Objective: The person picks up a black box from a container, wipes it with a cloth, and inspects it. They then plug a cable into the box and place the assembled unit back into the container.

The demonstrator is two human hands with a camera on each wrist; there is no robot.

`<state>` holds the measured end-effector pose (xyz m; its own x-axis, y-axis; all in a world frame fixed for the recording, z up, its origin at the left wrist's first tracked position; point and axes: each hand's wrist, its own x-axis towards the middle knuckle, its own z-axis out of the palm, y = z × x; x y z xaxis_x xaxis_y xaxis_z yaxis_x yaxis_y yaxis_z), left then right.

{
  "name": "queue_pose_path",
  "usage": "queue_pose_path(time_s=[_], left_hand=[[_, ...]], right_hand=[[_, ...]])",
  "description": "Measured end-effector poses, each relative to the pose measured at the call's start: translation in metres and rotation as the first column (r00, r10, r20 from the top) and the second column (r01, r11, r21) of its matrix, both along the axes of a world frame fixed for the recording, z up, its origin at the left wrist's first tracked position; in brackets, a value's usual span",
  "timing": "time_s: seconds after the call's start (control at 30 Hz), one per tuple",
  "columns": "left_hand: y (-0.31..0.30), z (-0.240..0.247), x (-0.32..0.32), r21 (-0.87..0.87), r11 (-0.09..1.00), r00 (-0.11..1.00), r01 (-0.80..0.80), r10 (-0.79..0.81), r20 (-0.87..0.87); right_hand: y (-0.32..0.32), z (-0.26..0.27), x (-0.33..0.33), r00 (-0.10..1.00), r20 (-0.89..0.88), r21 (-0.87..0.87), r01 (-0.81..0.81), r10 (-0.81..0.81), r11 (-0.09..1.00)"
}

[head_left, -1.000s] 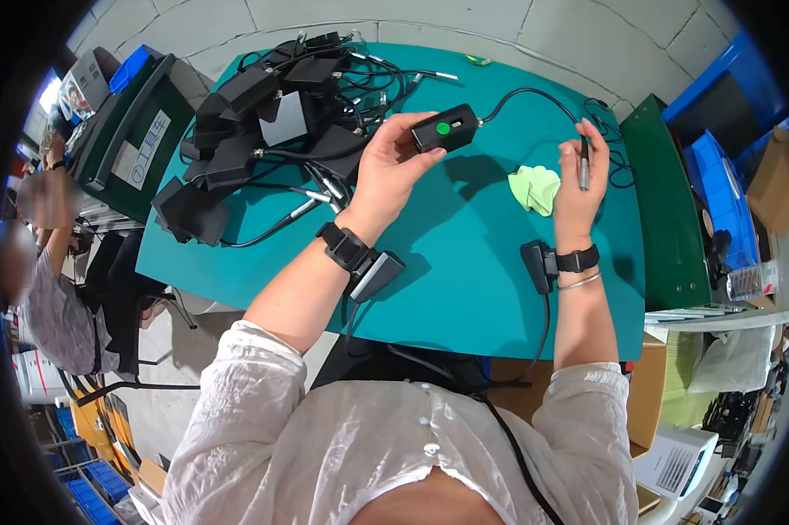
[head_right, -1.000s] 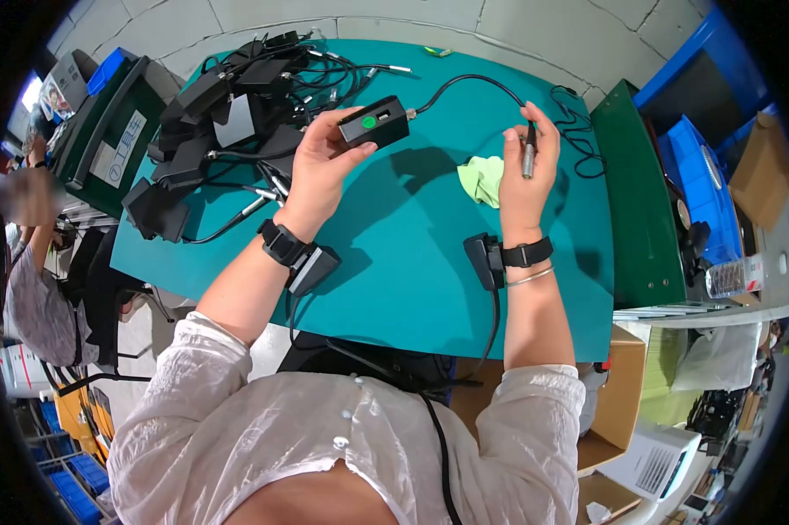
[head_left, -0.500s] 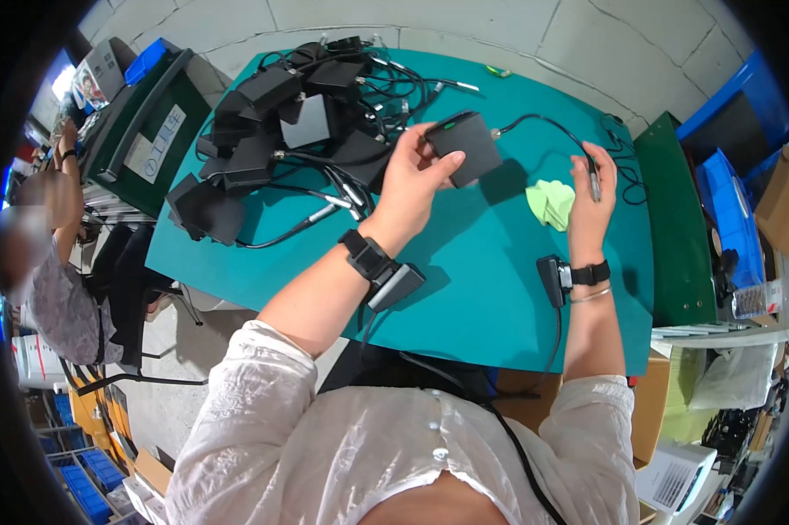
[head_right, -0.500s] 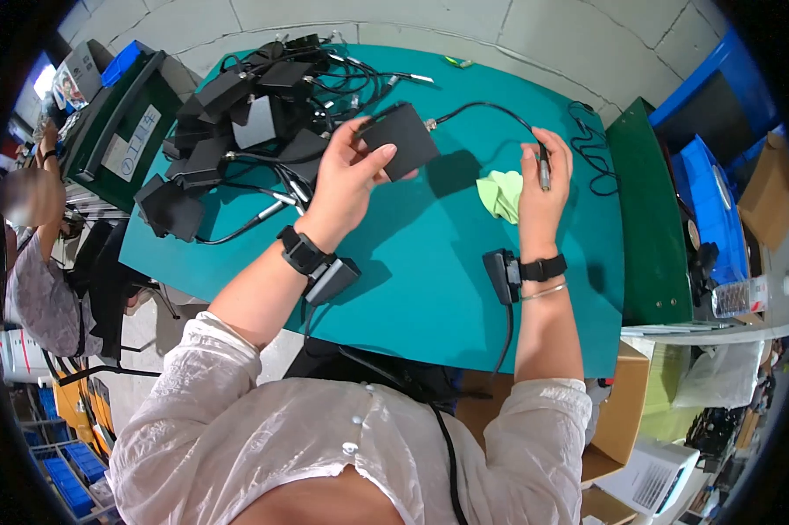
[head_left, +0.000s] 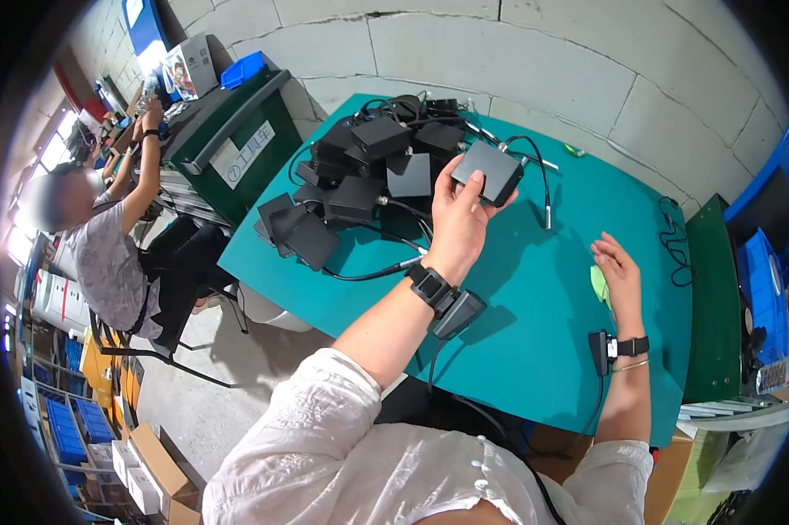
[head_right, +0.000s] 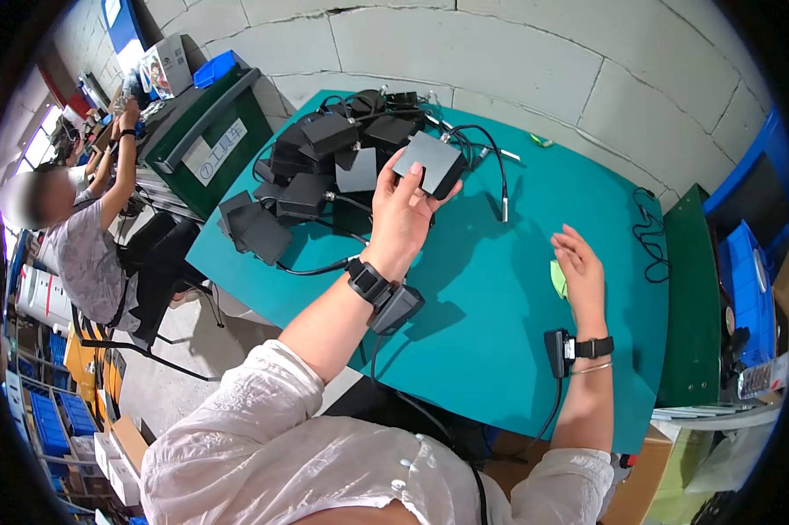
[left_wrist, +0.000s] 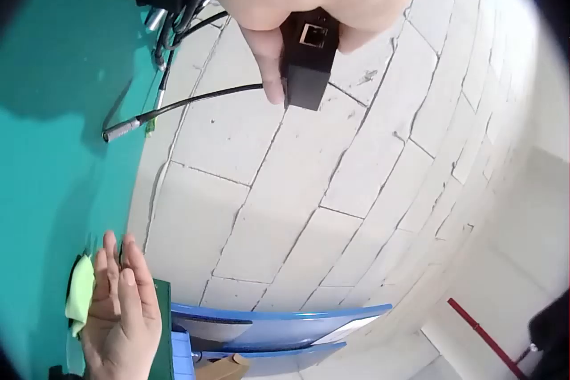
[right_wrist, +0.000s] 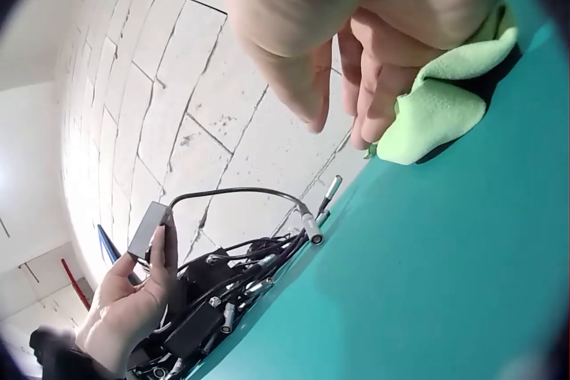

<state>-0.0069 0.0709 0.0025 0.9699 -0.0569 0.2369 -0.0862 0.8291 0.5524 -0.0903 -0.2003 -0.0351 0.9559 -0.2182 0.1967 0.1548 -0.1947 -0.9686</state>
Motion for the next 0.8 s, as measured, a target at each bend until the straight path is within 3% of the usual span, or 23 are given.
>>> queue_pose_path(time_s=[0.23, 0.33, 0.4, 0.47, 0.53, 0.67, 0.8], left_hand=[[0.015, 0.001, 0.007, 0.175, 0.950, 0.966, -0.259, 0.254, 0.052], [0.015, 0.004, 0.008, 0.213, 0.909, 0.932, -0.359, 0.361, 0.034], [0.015, 0.001, 0.007, 0.225, 0.918, 0.944, -0.327, 0.329, 0.031], [0.012, -0.005, 0.011, 0.223, 0.928, 0.954, -0.297, 0.297, 0.036], [0.011, -0.011, 0.013, 0.113, 0.971, 0.977, -0.211, 0.210, 0.022], [0.010, -0.008, 0.008, 0.128, 0.984, 0.990, -0.127, 0.119, 0.070], [0.006, -0.007, 0.006, 0.116, 0.981, 0.981, -0.154, 0.137, 0.140]], right_hand=[[-0.009, -0.006, 0.001, 0.995, -0.037, 0.020, 0.094, -0.093, 0.995], [-0.014, -0.011, 0.002, 0.988, -0.032, -0.057, 0.149, -0.151, 0.987], [-0.016, -0.011, 0.003, 0.993, 0.010, -0.159, 0.120, -0.120, 0.980], [-0.013, -0.007, 0.000, 0.991, 0.001, -0.177, 0.134, -0.135, 0.975], [-0.010, -0.006, -0.001, 0.990, -0.005, -0.190, 0.141, -0.144, 0.972], [-0.011, -0.007, 0.000, 0.990, -0.025, -0.191, 0.133, -0.140, 0.973], [-0.011, -0.009, 0.001, 0.991, -0.011, -0.204, 0.127, -0.132, 0.971]])
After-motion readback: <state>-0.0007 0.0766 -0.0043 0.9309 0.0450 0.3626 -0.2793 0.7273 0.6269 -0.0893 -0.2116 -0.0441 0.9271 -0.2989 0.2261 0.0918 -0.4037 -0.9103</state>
